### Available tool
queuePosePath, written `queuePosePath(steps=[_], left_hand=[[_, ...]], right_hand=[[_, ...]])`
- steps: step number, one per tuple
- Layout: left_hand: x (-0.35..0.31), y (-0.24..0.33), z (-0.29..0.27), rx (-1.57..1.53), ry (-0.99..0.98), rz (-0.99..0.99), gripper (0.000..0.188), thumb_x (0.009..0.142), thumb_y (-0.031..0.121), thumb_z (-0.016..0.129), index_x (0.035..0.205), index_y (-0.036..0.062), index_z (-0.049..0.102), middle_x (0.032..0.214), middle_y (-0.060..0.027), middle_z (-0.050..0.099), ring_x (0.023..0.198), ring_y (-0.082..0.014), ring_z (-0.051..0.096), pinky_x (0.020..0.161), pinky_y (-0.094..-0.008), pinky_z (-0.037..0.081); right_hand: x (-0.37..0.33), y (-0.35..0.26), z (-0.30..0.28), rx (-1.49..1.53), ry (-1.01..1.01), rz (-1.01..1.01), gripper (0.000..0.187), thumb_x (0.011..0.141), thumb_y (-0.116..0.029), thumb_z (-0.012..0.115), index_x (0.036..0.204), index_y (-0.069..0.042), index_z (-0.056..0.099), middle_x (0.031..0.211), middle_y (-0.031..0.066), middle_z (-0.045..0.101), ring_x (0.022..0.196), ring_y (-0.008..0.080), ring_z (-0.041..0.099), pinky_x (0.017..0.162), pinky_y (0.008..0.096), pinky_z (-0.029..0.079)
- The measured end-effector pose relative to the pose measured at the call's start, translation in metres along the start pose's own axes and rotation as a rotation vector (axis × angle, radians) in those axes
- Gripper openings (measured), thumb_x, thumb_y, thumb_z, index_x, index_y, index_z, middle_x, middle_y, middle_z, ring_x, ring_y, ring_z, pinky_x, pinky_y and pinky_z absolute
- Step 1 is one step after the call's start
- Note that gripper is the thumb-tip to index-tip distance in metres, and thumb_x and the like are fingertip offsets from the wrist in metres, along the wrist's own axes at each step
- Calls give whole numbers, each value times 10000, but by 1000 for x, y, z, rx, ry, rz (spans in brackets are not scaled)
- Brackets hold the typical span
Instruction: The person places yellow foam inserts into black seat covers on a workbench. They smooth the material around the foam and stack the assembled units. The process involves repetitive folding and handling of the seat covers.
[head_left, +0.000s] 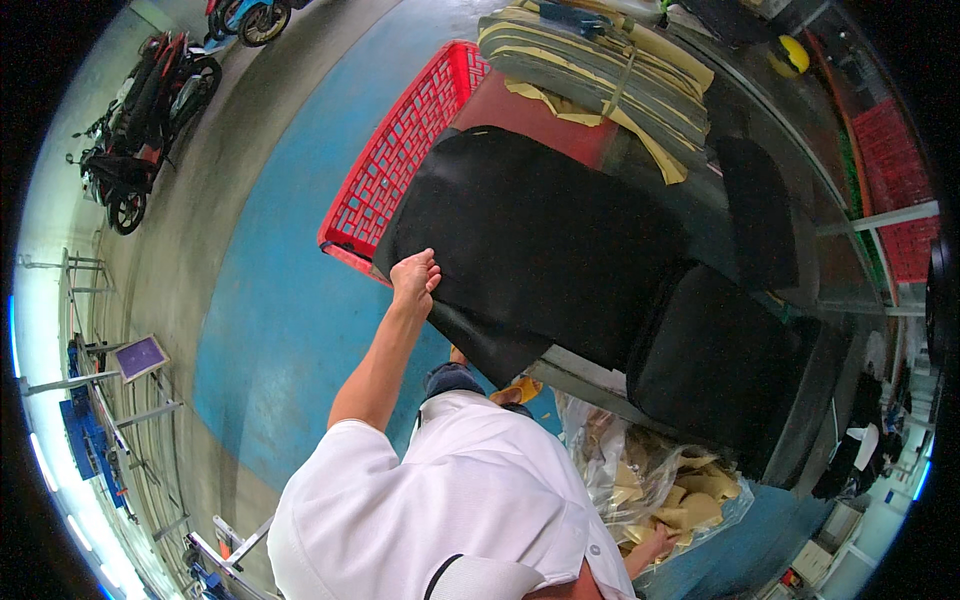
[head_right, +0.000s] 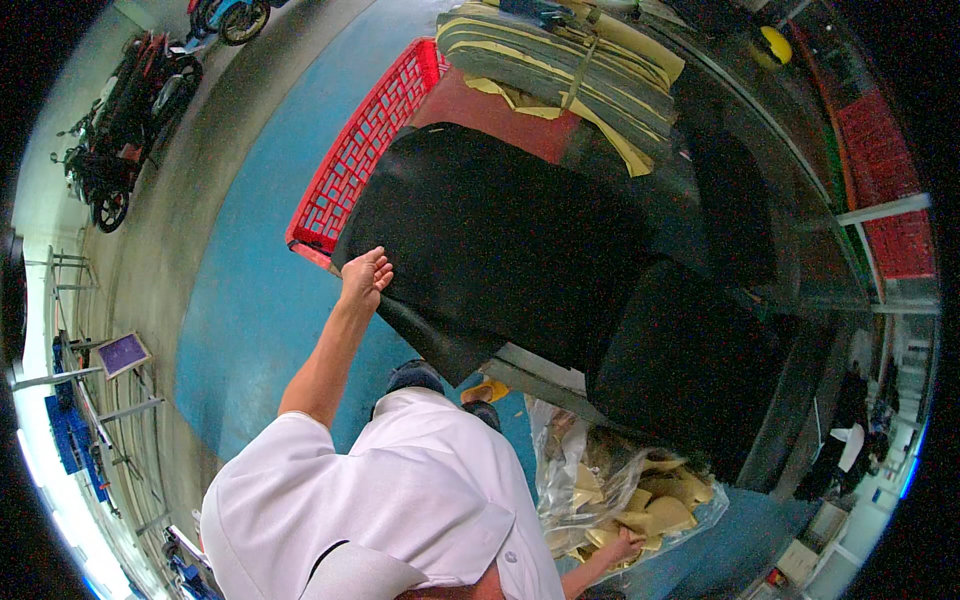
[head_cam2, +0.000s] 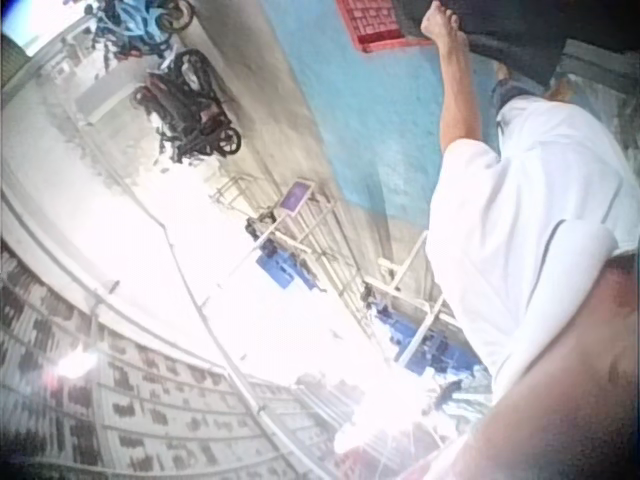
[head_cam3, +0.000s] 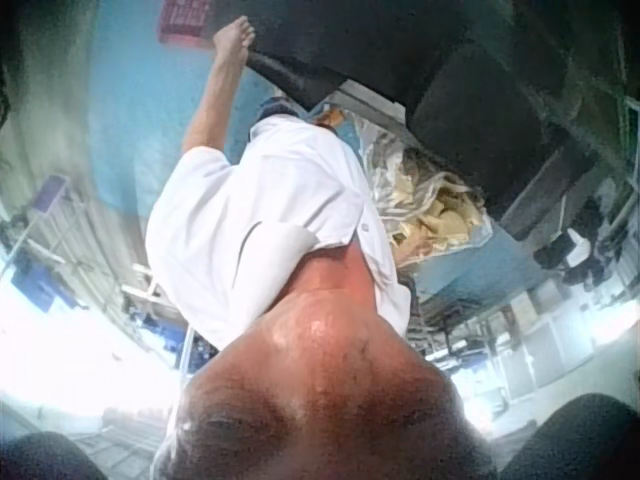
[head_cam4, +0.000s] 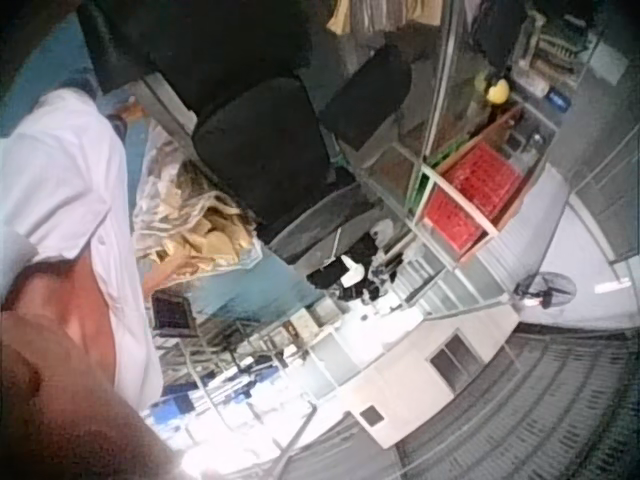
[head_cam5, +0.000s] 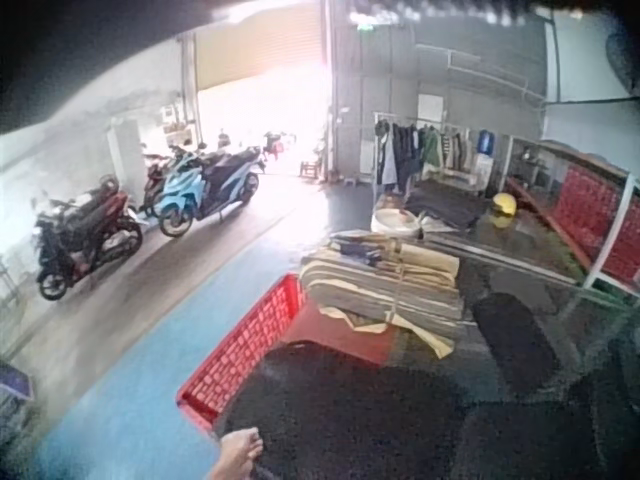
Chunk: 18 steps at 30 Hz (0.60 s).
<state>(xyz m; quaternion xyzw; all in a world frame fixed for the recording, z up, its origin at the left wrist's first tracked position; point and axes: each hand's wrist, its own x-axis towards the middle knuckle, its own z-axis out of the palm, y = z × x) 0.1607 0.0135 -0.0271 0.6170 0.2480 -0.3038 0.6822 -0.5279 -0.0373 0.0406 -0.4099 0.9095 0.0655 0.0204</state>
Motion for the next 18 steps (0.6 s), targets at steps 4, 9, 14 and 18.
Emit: queuePosePath(steps=[4,9,14,18], left_hand=[[4,1,7,373,-162,95,275,804,265,730,782,48,562,706,-16,536,551,-125,523,501,-272,476],[-14,-1,18,414,-183,327,226,865,235,664,804,40,567,756,-34,598,572,-123,584,491,-299,542],[-29,1,15,257,-248,249,197,884,223,643,873,35,585,794,-40,621,593,-142,611,531,-325,578],[-20,-1,10,200,-237,106,190,889,222,640,912,51,562,813,-35,628,600,-152,621,556,-332,580]], right_hand=[[3,-28,17,23,-85,-166,599,837,-88,547,1392,-4,338,1382,208,405,1246,394,391,1056,479,315],[31,-57,40,73,-244,-426,671,841,-113,544,1437,-18,249,1459,203,299,1330,391,281,1105,490,225],[54,-82,48,-344,-459,-546,736,867,-200,571,1464,-31,175,1494,205,233,1382,358,206,1117,475,235],[71,-78,58,-35,-514,-397,792,865,-281,613,1477,-44,168,1514,177,211,1391,341,205,1103,444,274]])
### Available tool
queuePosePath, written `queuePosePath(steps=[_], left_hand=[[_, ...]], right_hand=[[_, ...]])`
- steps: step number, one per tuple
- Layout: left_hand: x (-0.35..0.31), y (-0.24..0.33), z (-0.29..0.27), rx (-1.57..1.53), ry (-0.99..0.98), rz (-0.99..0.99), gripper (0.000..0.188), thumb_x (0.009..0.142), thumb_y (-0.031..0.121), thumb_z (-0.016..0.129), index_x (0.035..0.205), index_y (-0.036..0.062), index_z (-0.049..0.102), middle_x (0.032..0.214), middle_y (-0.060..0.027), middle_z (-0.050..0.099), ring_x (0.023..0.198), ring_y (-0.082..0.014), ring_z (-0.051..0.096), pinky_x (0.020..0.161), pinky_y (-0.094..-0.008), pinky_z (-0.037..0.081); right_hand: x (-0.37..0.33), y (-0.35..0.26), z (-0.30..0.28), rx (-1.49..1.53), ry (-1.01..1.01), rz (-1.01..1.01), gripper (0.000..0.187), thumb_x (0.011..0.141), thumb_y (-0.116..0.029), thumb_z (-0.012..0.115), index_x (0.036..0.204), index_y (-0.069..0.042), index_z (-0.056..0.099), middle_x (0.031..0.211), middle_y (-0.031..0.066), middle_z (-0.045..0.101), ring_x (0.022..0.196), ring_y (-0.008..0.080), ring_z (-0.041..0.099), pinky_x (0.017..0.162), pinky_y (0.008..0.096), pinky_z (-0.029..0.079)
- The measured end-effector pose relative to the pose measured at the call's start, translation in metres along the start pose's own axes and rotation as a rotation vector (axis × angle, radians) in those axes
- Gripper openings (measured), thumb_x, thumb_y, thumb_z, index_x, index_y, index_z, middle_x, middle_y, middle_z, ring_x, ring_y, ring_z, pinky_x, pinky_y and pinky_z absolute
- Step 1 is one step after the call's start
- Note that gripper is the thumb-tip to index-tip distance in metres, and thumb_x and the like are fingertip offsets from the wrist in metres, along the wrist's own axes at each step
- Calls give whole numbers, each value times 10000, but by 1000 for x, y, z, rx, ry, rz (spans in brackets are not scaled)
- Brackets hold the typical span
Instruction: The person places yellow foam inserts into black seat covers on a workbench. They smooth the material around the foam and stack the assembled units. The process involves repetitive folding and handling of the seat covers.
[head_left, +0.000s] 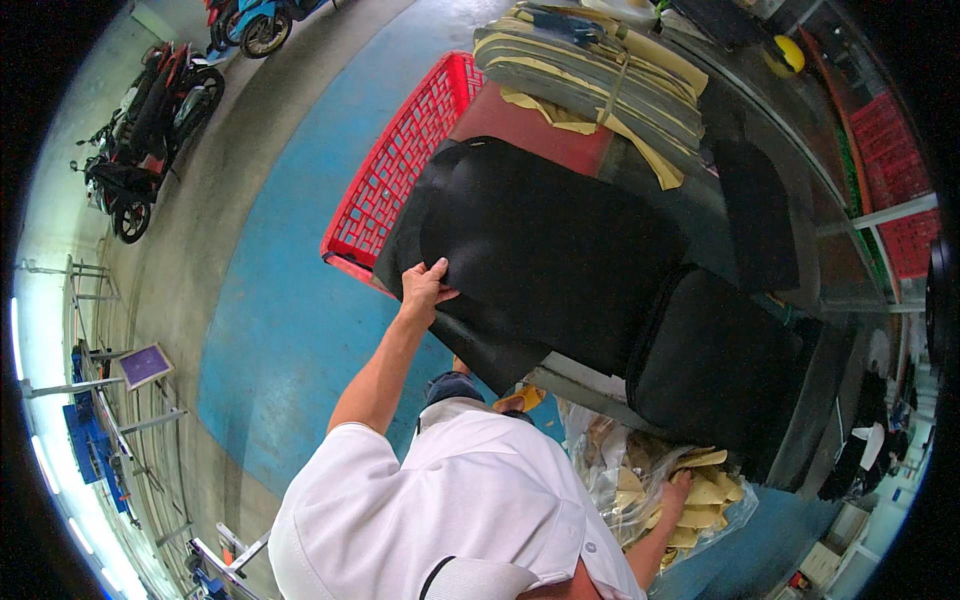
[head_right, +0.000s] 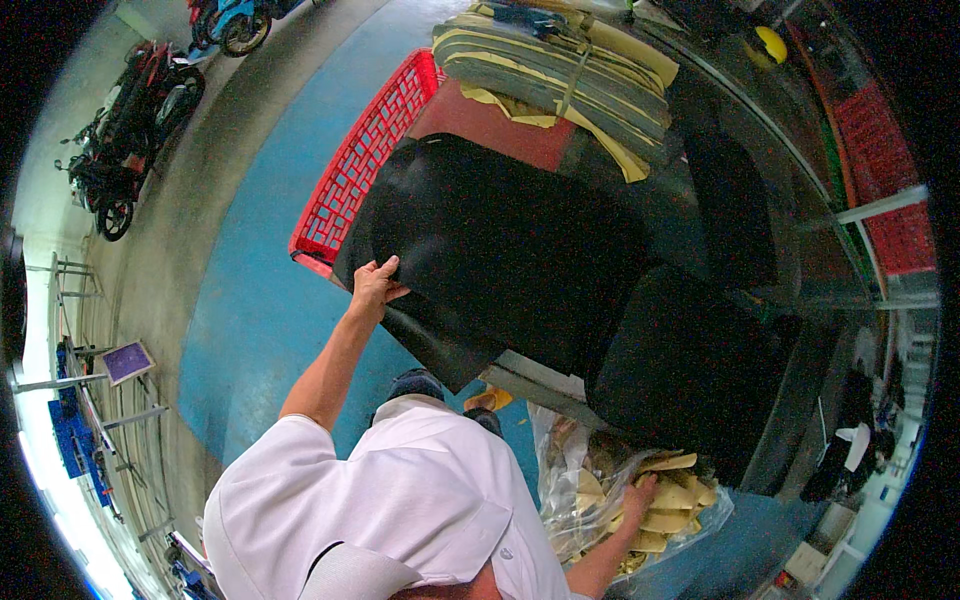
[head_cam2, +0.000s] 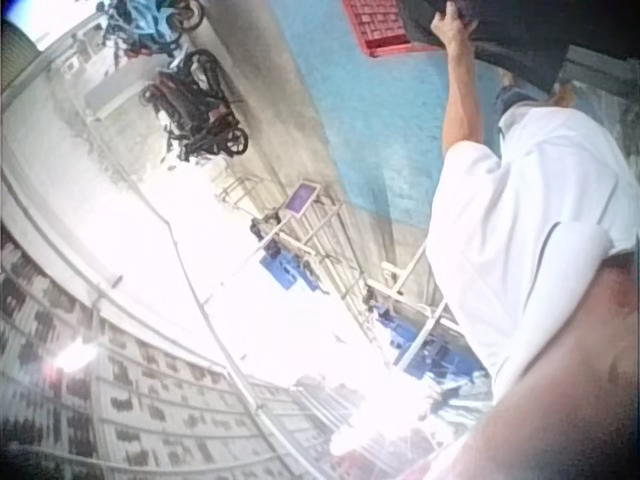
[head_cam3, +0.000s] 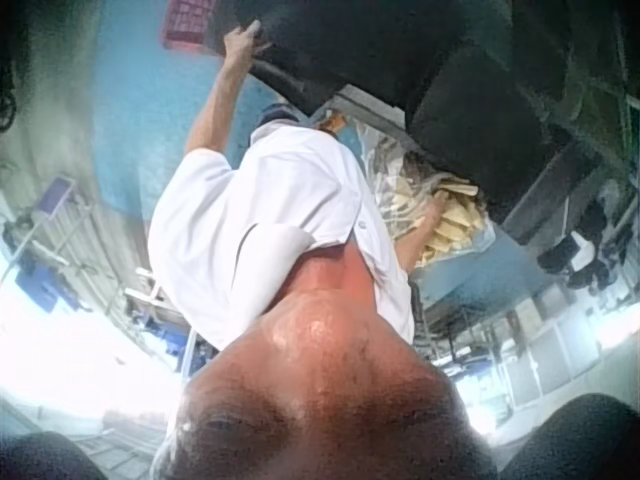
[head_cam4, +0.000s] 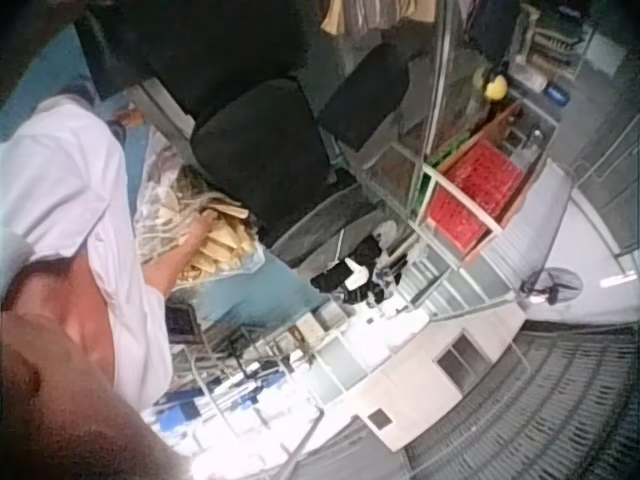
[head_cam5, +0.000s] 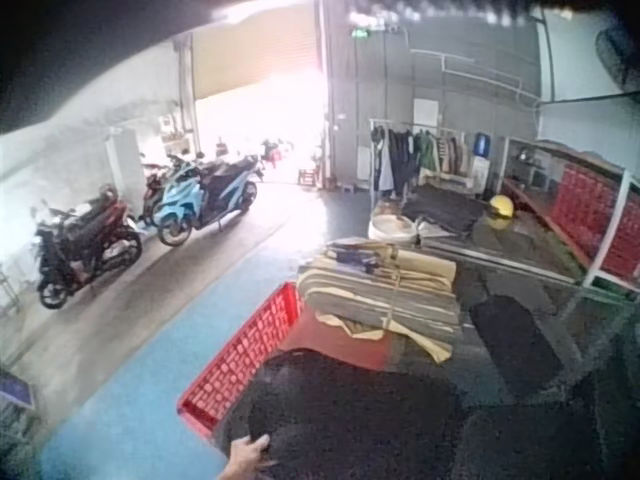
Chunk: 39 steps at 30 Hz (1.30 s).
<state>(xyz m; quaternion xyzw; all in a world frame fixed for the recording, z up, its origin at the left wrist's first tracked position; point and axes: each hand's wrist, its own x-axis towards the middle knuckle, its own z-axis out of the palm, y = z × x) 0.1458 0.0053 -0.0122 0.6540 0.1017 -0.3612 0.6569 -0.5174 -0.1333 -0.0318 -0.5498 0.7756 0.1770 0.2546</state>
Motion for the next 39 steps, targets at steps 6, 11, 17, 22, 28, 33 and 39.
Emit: queuePosePath(steps=[6,11,17,22,28,33,39], left_hand=[[9,-10,-11,19,13,-75,176,893,215,635,930,62,556,823,-32,633,609,-154,623,577,-340,580],[5,-8,-6,-9,6,-75,164,893,216,635,921,73,558,815,-19,630,614,-152,623,579,-337,578],[8,-17,-11,12,39,-14,165,915,177,587,963,20,578,845,-58,623,686,-171,639,652,-364,594],[3,-13,-9,-14,91,-16,151,914,171,588,946,23,582,843,-55,623,682,-176,642,631,-356,594],[9,-16,-7,-40,46,-11,159,901,171,607,923,17,576,838,-61,623,675,-183,642,595,-352,589],[8,-18,-16,-21,34,56,209,876,194,657,965,27,568,828,-59,648,642,-168,649,535,-328,590],[5,-20,-13,-19,62,30,165,912,182,607,961,25,610,848,-55,657,702,-160,651,587,-332,589]], right_hand=[[-37,-18,-35,687,-61,-11,803,840,-225,647,1474,-34,192,1491,179,273,1329,296,359,1053,386,332],[-55,-20,-47,741,-31,-9,777,886,-354,606,1462,-7,216,1483,171,298,1334,290,353,1064,367,307],[-56,-33,-40,435,48,57,757,891,-441,578,1448,-30,273,1512,151,244,1382,297,261,1100,389,257],[-62,-35,-38,404,89,35,755,884,-448,578,1424,10,314,1497,182,271,1375,320,277,1097,378,257],[-53,-22,-37,256,32,111,768,866,-505,586,1443,-77,315,1532,117,198,1397,303,216,1116,429,249],[-68,-48,-46,406,50,120,767,859,-487,599,1438,-66,324,1523,129,222,1396,300,224,1116,423,240],[-63,-31,-36,430,75,50,773,863,-463,606,1433,-29,315,1493,161,283,1372,317,278,1093,423,275]])
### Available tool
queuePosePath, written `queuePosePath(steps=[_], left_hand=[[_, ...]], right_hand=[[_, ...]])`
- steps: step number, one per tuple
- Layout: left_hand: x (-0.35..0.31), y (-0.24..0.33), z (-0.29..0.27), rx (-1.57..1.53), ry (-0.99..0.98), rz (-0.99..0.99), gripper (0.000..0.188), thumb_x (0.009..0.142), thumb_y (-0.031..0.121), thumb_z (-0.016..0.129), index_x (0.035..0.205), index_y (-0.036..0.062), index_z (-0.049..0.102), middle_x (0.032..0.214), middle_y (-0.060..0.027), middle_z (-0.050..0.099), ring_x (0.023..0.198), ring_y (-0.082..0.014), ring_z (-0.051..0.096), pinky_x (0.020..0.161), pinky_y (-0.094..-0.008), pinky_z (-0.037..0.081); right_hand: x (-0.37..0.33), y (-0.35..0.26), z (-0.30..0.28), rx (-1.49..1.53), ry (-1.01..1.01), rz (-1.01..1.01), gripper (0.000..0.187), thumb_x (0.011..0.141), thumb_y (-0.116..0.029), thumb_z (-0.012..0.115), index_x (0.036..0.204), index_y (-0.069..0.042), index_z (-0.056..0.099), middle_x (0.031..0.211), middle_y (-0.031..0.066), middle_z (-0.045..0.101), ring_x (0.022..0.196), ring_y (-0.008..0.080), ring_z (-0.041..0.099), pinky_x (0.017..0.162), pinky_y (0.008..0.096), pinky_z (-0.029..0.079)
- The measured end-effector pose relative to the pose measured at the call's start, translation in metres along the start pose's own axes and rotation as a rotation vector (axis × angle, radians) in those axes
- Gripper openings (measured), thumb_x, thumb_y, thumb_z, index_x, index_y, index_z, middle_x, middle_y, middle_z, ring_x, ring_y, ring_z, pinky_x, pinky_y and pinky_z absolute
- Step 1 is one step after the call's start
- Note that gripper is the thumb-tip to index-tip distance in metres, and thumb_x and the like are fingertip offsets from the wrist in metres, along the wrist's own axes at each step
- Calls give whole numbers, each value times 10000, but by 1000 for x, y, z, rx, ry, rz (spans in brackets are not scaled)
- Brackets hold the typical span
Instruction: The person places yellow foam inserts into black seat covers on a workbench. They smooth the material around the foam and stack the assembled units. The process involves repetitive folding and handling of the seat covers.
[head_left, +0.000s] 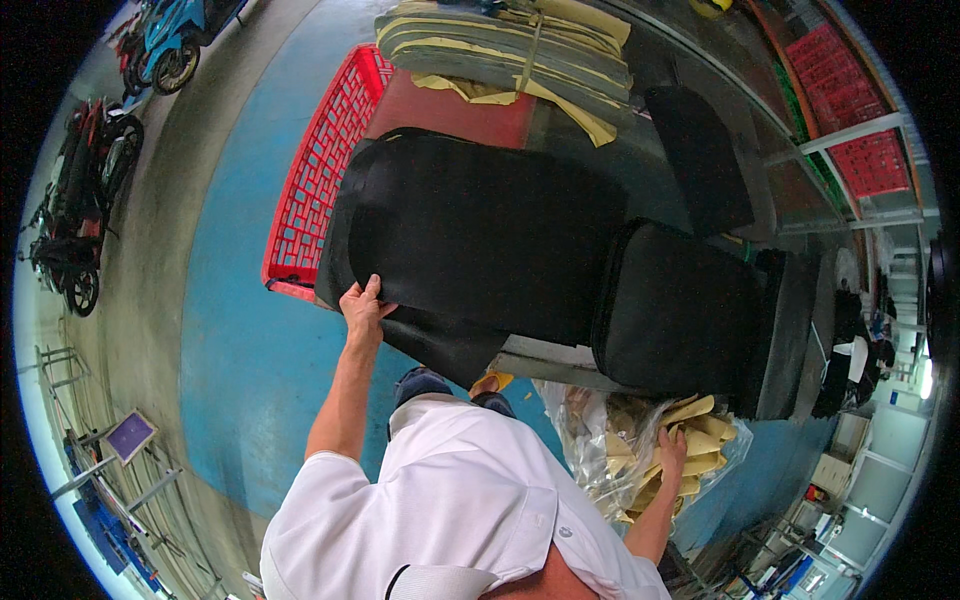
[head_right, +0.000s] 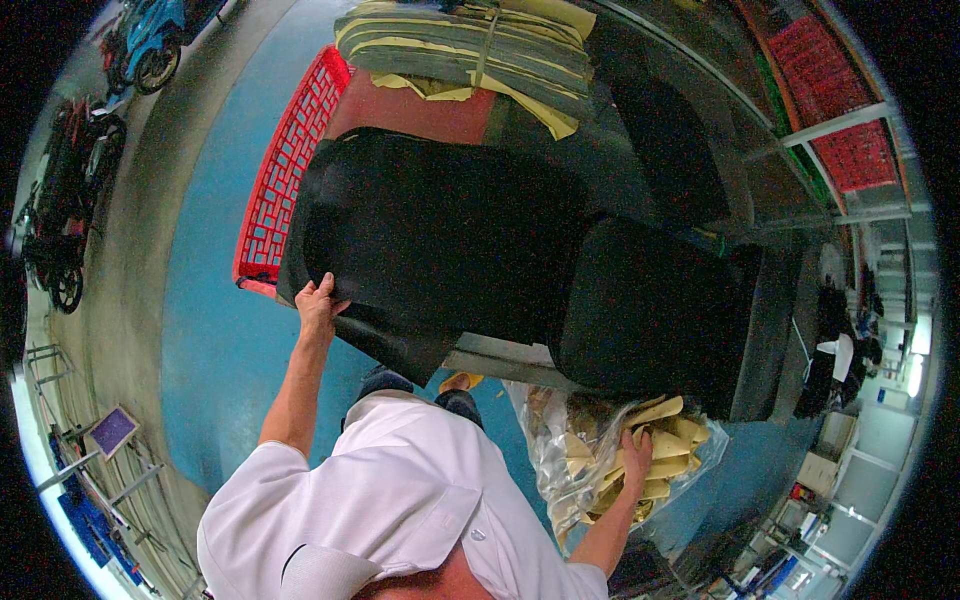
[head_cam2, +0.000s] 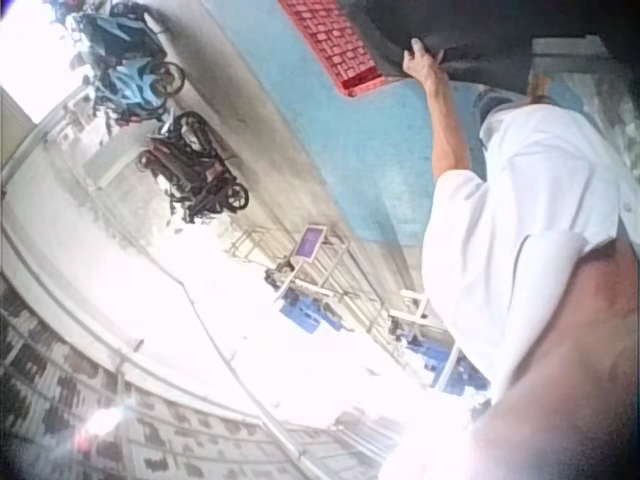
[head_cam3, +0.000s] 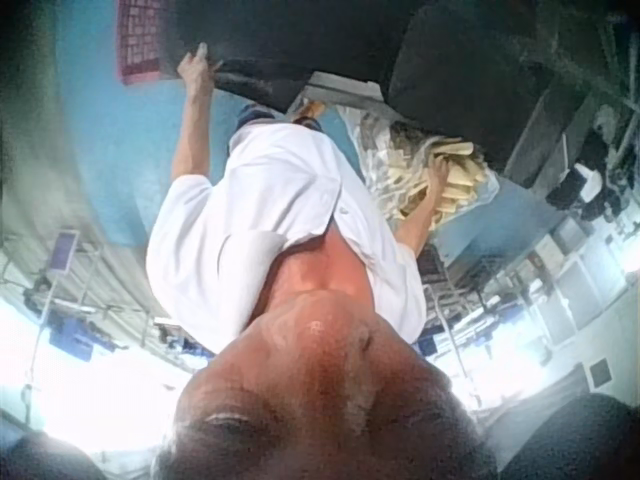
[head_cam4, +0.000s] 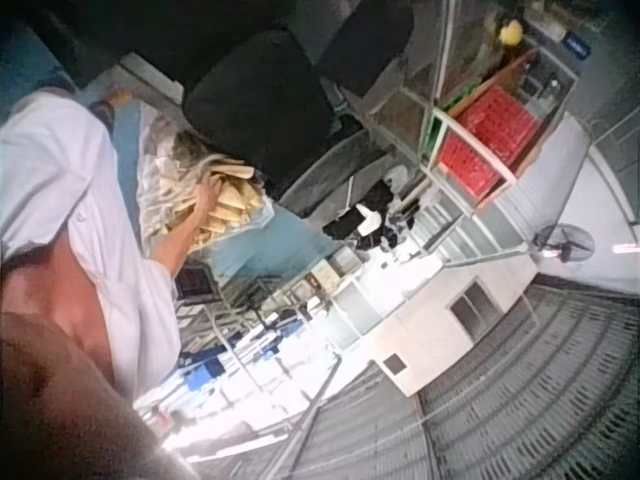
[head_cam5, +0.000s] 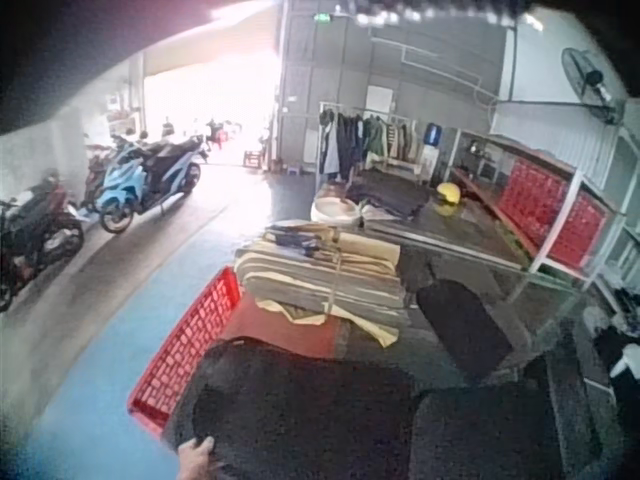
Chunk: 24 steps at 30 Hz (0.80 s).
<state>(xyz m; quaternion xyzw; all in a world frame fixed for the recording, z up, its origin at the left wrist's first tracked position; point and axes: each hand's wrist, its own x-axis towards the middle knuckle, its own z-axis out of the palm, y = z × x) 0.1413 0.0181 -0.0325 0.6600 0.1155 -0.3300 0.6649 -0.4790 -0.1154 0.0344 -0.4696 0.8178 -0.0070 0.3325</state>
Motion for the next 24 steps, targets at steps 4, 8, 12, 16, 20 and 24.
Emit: queuePosePath(steps=[4,8,12,16,20,24], left_hand=[[1,-2,-3,11,3,-1,161,914,179,603,967,28,611,847,-53,658,705,-155,651,590,-328,591],[-2,0,0,-10,29,8,150,916,172,598,953,28,614,849,-52,660,698,-146,649,570,-312,586],[-9,0,3,4,16,143,165,879,202,657,896,51,593,825,-41,654,663,-148,646,484,-292,568],[-12,1,6,1,43,112,155,896,194,630,908,42,597,825,-39,652,667,-147,643,494,-291,562],[1,-10,4,-2,66,75,171,907,178,607,947,12,610,842,-45,649,684,-152,643,536,-304,569],[6,-2,-2,-7,-2,-8,202,890,187,628,955,-2,595,841,-59,643,686,-175,651,552,-317,576]], right_hand=[[1,3,0,-50,5,9,760,869,-464,596,1429,-28,323,1491,167,283,1364,318,294,1090,422,283],[3,1,1,-58,5,32,753,870,-451,601,1427,-27,323,1493,164,277,1357,319,303,1088,420,292],[3,0,1,-72,0,22,740,875,-452,593,1431,-46,325,1495,155,275,1357,317,304,1089,418,294],[-11,-13,-3,-43,-2,40,745,868,-467,594,1435,-64,326,1500,139,271,1364,317,290,1093,420,289],[1,-9,-3,-72,-12,23,755,860,-455,613,1437,-66,322,1501,128,271,1371,310,277,1095,425,287],[-6,-17,-22,-255,94,17,735,845,-438,630,1383,0,389,1441,205,352,1311,357,360,1078,402,306]])
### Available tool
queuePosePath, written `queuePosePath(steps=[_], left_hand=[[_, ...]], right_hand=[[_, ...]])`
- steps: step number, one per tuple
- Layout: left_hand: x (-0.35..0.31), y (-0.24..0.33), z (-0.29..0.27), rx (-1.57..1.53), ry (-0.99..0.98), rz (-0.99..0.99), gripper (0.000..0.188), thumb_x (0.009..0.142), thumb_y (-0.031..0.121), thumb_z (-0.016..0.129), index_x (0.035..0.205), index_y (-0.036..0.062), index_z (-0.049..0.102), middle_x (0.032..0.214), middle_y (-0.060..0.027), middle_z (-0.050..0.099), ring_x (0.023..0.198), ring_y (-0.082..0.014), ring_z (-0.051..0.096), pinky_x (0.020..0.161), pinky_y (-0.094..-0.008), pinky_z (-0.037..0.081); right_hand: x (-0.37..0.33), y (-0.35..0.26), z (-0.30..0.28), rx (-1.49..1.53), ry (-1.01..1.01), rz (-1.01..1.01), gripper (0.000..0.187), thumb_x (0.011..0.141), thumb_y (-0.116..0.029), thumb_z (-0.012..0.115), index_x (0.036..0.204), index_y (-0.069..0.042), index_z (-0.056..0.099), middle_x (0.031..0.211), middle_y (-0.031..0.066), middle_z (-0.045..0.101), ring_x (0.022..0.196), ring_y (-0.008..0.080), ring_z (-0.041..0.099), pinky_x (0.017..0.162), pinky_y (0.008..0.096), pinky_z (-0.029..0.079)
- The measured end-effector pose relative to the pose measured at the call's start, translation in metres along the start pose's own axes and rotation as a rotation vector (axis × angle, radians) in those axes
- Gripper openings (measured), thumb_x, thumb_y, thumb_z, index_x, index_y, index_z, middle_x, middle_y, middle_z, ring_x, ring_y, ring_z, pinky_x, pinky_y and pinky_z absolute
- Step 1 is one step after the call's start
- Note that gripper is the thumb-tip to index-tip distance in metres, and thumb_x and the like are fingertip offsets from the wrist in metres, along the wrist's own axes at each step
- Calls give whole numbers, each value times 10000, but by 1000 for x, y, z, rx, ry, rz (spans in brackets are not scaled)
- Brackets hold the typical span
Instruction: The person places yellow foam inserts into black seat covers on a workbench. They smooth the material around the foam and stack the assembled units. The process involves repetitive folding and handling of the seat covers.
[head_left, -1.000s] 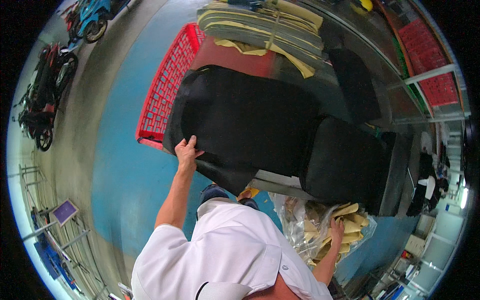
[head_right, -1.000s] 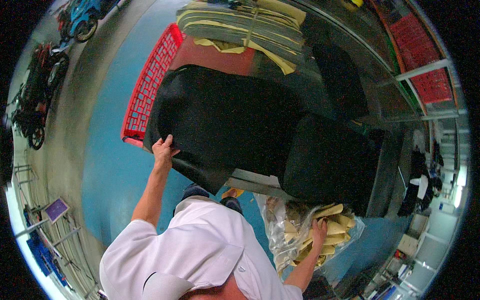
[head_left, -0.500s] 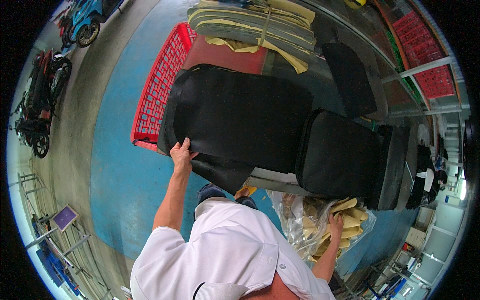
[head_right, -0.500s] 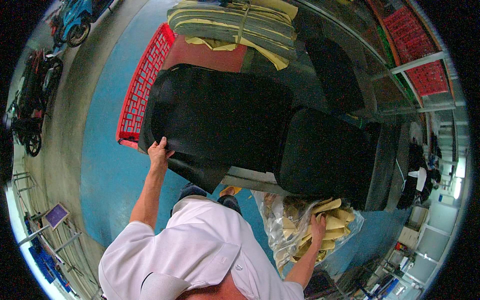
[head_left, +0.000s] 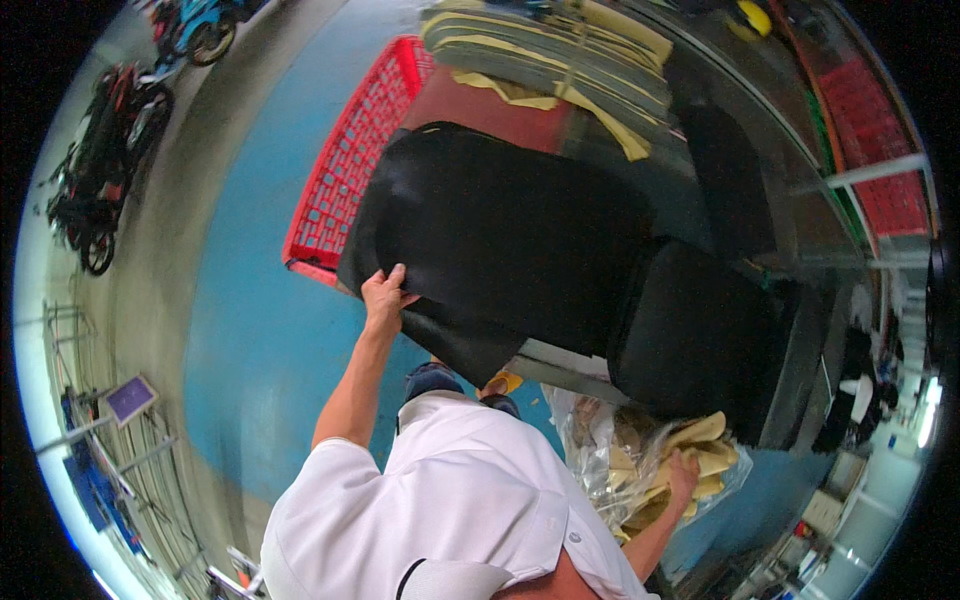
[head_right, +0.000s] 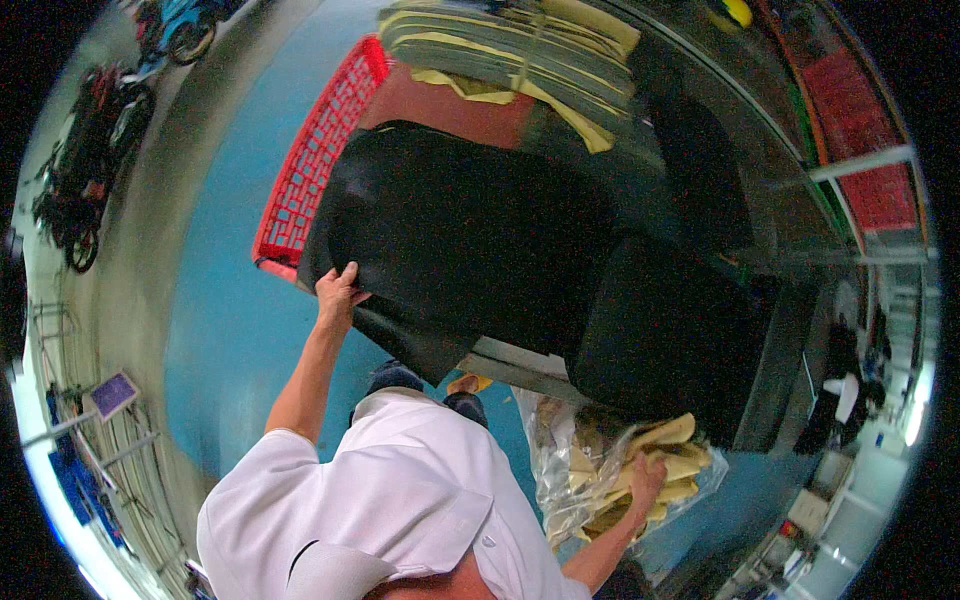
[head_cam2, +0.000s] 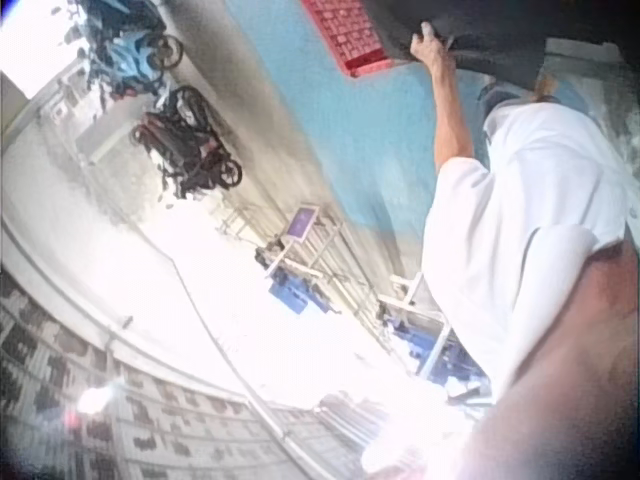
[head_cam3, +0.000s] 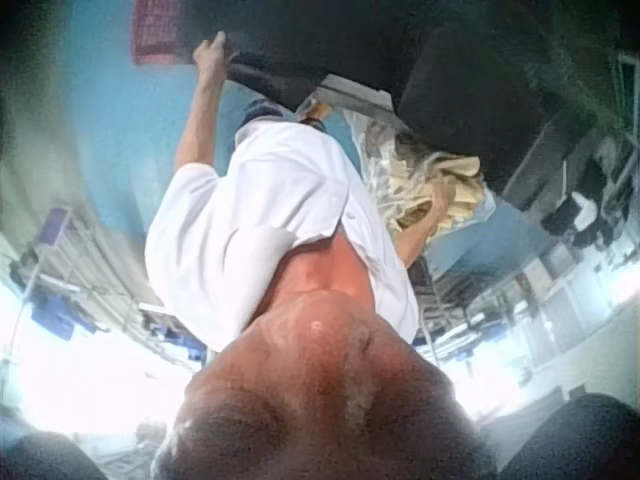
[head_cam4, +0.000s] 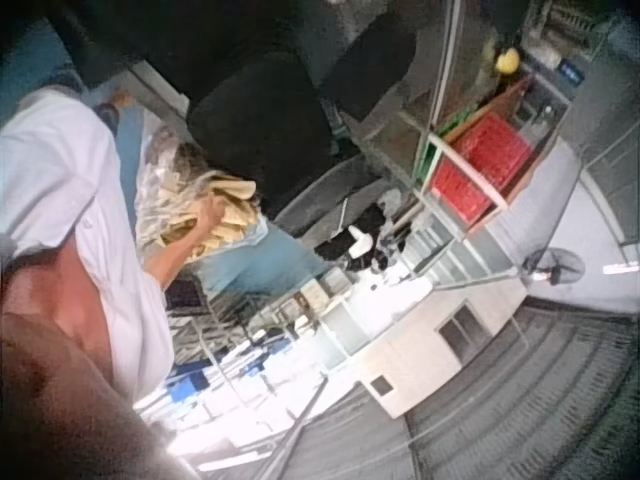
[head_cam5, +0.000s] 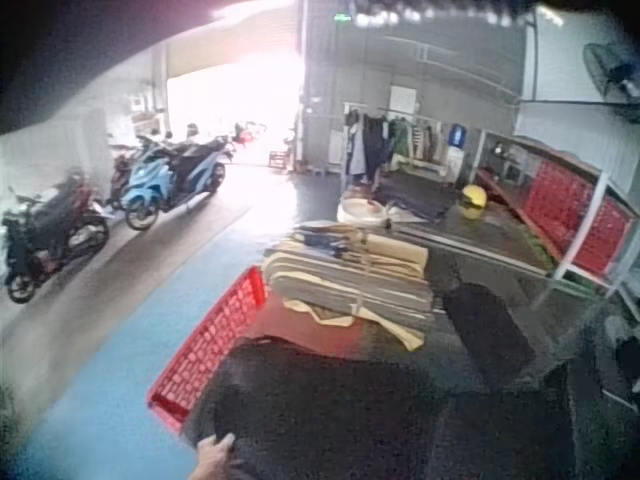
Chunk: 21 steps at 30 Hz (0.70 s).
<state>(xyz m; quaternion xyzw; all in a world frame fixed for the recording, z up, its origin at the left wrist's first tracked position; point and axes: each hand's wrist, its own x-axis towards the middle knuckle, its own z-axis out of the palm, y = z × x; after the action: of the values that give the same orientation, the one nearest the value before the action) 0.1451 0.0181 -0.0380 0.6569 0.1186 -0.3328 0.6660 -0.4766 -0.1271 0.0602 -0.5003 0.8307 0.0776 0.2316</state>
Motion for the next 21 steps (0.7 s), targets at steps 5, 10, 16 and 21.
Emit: queuePosePath(steps=[5,10,16,21], left_hand=[[2,11,-8,34,-92,-54,230,874,239,650,997,54,592,835,-36,656,653,-152,657,544,-325,591],[16,21,-1,101,-41,59,207,875,243,647,935,48,616,782,-16,643,588,-108,607,478,-277,508],[53,15,-18,263,-49,189,184,857,203,665,858,24,623,724,3,615,576,-73,538,489,-250,419],[57,13,-8,296,-6,333,131,843,123,651,804,0,629,714,13,591,600,-68,503,542,-250,410]], right_hand=[[-20,-18,-42,-85,411,-122,785,785,-484,679,1321,38,441,1352,246,425,1222,379,448,1037,428,368],[-62,-109,-45,21,742,-457,532,828,-301,683,1210,40,540,1247,211,532,1140,334,523,965,418,425],[-153,-274,44,245,153,-1140,502,732,-116,739,1190,-6,565,1216,174,562,1148,307,531,1001,384,403],[-146,-314,166,-82,22,-1426,848,718,-307,769,1412,-62,347,1489,155,281,1387,363,216,1116,514,181]])
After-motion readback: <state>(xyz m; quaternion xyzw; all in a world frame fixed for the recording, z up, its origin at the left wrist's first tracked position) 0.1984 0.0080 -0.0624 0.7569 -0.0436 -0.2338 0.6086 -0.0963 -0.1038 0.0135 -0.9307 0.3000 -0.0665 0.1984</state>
